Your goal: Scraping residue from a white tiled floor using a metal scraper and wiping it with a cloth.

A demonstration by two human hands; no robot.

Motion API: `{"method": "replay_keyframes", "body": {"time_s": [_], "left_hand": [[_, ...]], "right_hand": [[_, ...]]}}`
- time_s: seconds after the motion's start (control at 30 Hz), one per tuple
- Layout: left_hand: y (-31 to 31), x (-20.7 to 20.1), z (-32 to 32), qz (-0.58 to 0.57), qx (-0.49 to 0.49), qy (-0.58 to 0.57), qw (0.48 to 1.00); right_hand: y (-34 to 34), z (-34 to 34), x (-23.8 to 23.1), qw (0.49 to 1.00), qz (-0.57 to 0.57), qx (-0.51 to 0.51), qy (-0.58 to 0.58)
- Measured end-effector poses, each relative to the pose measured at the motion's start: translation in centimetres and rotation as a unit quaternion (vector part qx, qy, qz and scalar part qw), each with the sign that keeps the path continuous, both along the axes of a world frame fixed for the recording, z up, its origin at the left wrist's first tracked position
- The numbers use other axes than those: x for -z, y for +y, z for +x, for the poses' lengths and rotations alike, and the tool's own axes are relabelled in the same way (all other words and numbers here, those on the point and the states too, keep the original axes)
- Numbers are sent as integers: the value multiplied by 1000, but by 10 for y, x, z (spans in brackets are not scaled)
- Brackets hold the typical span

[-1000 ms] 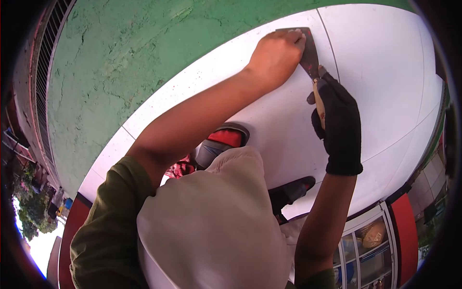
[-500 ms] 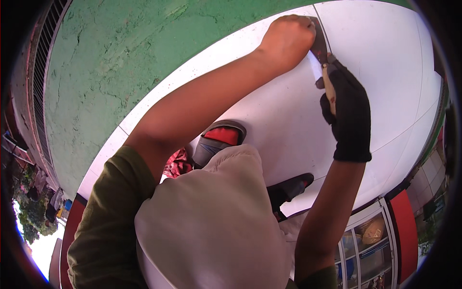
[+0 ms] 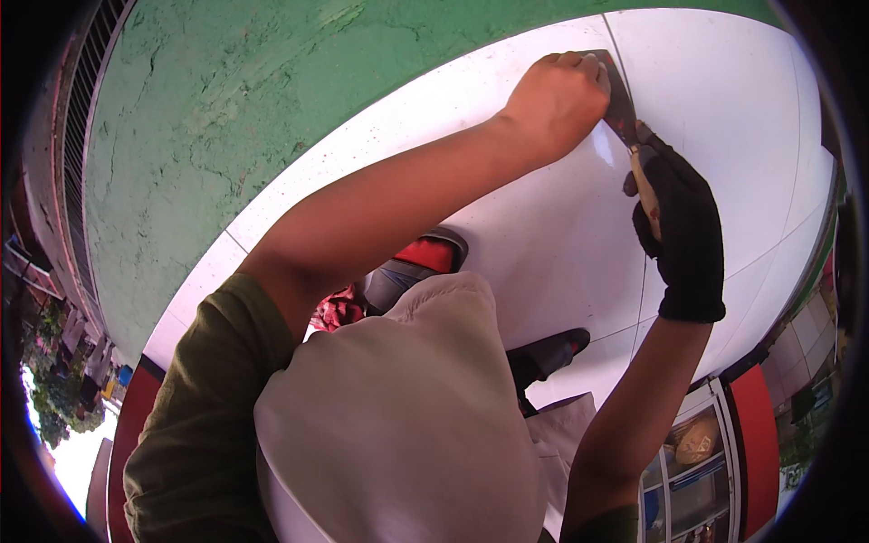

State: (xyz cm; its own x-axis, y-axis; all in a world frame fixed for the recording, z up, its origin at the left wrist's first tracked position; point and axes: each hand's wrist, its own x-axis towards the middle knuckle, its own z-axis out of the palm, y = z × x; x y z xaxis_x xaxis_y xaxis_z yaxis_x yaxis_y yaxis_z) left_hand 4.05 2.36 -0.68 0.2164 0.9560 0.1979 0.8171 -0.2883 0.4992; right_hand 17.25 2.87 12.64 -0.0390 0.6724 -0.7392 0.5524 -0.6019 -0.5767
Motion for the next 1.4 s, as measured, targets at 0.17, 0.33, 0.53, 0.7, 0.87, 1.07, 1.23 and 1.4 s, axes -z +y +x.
{"method": "replay_keyframes", "body": {"time_s": [0.17, 0.33, 0.53, 0.7, 0.87, 1.07, 1.23, 1.4], "left_hand": [[18, -2, -10, -6, -3, -2, 1000], [4, -1, -5, 13, -20, 0, 1000], [17, -1, -17, -5, -20, 19, 1000], [7, -1, -10, 12, -15, 10, 1000], [21, -1, -19, -40, -32, 25, 998], [-16, 7, -17, 46, -46, -23, 998], [18, -1, -11, -8, -19, -13, 1000], [24, -4, -10, -31, 8, 21, 999]], "right_hand": [[8, -10, 5, 999, 26, 21, 14], [10, -10, -4, 1000, -2, -14, -26], [17, -21, 0, 1000, 8, 5, -9], [14, -9, -1, 1000, -10, -18, -15], [22, -30, 9, 999, -1, -4, -41], [-5, -18, -1, 998, 8, -34, -45], [11, 0, 18, 996, 74, -49, 20], [21, -10, 4, 999, -4, -8, -46]]}}
